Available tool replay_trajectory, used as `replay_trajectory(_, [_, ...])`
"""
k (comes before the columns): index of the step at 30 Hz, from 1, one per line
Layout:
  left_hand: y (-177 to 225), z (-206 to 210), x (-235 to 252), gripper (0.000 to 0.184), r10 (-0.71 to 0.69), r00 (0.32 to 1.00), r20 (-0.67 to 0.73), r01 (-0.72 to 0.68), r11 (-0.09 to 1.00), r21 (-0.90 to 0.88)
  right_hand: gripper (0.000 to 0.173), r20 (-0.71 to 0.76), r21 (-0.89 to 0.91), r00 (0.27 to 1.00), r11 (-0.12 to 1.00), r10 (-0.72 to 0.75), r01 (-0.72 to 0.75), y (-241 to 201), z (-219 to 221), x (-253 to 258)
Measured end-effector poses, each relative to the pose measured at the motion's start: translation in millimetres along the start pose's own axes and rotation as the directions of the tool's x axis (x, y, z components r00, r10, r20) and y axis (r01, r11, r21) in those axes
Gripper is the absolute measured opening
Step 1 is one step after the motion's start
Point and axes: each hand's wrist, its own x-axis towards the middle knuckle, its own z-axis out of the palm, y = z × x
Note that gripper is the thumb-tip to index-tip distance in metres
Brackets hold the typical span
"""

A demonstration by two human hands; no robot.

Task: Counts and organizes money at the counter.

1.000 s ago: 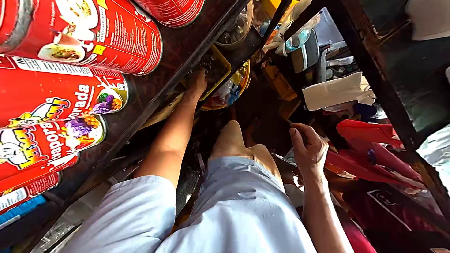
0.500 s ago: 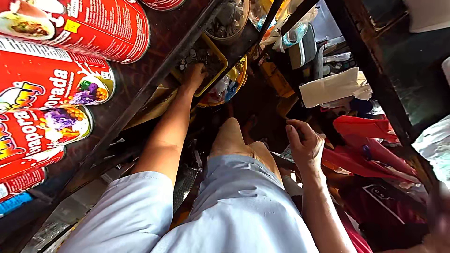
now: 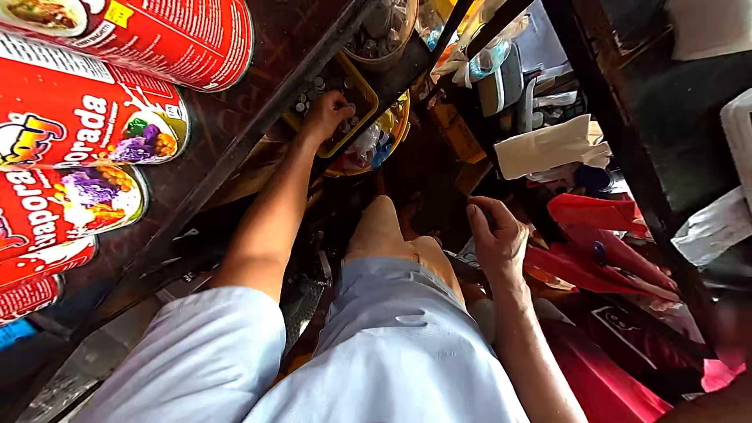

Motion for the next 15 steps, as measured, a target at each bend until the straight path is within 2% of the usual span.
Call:
replay_trajectory(1, [16.1, 5.0, -23.1, 0.035, 0.02, 1.0, -0.014, -0.023, 0.976, -0.217, 0.023, 0.003, 0.027, 1.0, 1.0, -0.003, 0.003, -6.1, 2.8, 2.4])
replay_trajectory(3, [55.1, 26.6, -77.0, 0.016, 0.096, 0.994, 0.056, -0.038, 0.77, -0.637, 0.025, 0.037, 0.089, 0.998, 0.995, -0.055, 0.052, -25.7, 10.6, 10.0])
replay_trajectory(5, [89.9, 57.9, -127.8, 0.006, 0.183, 0.97, 0.159, 0.038, 0.532, -0.846, 0.028, 0.068, 0.196, 0.99, 0.974, -0.126, 0.111, -50.4, 17.1, 14.7])
replay_trajectory(8, [127.8, 89.2, -173.0, 0.016, 0.26, 0.933, 0.248, 0.166, 0.3, -0.939, 0.024, 0.089, 0.334, 0.978, 0.93, -0.19, 0.15, -72.9, 16.1, 16.8])
replay_trajectory(10, [136.2, 96.2, -184.9, 0.019, 0.307, 0.904, 0.298, 0.251, 0.184, -0.95, 0.02, 0.114, 0.379, 0.969, 0.911, -0.218, 0.16, -74.8, 7.5, 13.0])
replay_trajectory(13, [139.0, 94.9, -196.3, 0.02, 0.377, 0.842, 0.386, 0.368, 0.121, -0.922, 0.018, 0.183, 0.429, 0.947, 0.888, -0.263, 0.163, -71.5, -6.2, 9.7])
replay_trajectory(15, [140.8, 95.7, -204.1, 0.019, 0.415, 0.81, 0.413, 0.401, 0.122, -0.908, 0.015, 0.199, 0.455, 0.935, 0.872, -0.295, 0.178, -66.9, -11.3, 5.8])
